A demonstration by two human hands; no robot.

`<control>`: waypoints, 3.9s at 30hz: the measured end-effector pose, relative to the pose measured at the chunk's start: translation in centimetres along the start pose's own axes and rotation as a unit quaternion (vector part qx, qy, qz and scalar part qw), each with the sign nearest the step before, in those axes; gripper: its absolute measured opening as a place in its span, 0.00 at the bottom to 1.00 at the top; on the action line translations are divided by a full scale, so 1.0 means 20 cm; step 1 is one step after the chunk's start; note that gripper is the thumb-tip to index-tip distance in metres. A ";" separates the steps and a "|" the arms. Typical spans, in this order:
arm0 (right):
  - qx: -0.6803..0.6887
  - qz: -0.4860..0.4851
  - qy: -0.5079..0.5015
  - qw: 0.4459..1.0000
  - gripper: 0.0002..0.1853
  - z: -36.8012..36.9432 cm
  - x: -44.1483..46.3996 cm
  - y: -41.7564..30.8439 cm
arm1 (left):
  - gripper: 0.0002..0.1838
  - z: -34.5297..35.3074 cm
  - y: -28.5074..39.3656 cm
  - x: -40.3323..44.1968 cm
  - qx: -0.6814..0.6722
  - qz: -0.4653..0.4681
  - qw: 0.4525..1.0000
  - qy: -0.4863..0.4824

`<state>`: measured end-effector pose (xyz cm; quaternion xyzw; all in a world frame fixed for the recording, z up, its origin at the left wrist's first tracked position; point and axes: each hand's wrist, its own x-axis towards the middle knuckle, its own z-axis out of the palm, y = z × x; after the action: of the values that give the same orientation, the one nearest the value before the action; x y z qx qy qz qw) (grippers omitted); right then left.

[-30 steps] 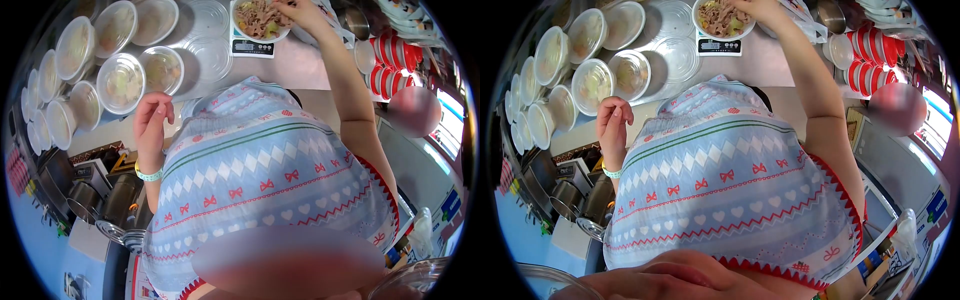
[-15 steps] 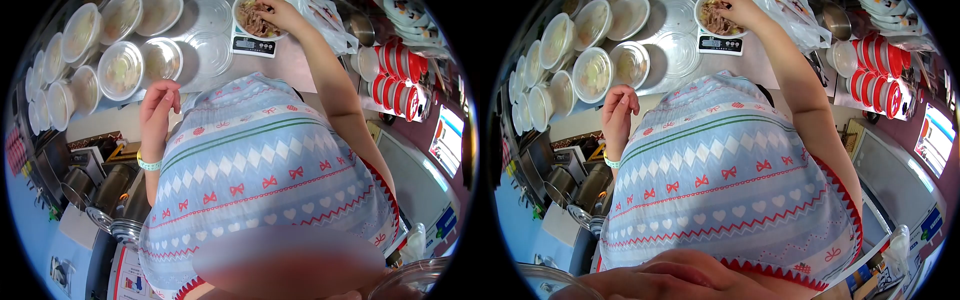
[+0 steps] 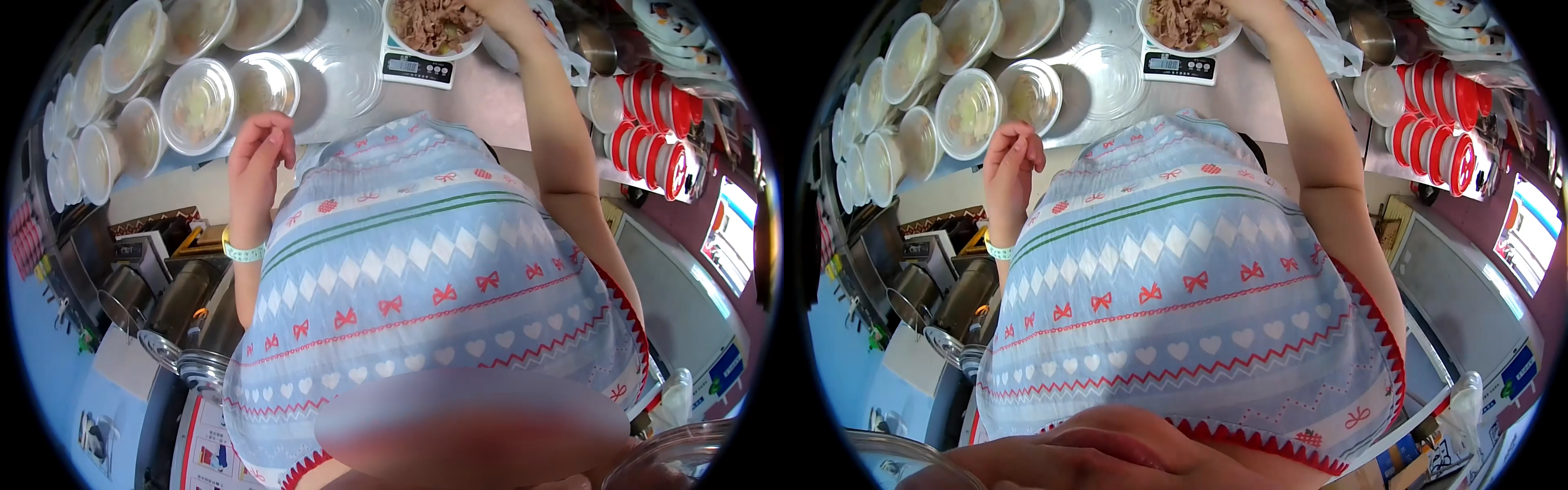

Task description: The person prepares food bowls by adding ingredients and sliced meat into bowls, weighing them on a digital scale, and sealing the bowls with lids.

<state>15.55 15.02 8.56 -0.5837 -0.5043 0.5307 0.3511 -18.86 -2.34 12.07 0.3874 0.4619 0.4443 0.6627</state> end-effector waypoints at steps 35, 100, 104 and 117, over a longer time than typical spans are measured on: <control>0.056 -0.175 -0.073 0.980 0.06 0.07 -0.02 -0.30 | 0.24 0.63 -0.25 1.06 -0.513 -0.160 0.819 -0.200; -0.434 -0.081 0.047 0.896 0.16 0.23 -0.02 0.25 | 0.22 0.21 -0.38 0.67 -0.457 -0.056 0.884 -0.081; -0.215 -0.035 0.073 0.973 0.15 0.14 -0.01 0.24 | 0.20 0.25 -0.32 0.65 -0.465 -0.040 0.882 -0.067; -0.409 -0.393 -0.030 0.823 0.12 0.37 -0.11 -0.27 | 0.20 0.38 -0.30 0.80 -0.018 0.238 0.956 -0.170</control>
<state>7.39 13.27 12.82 -0.4101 -0.8720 0.1102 0.2436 -7.39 10.24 4.25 0.5443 0.2288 0.5248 0.6132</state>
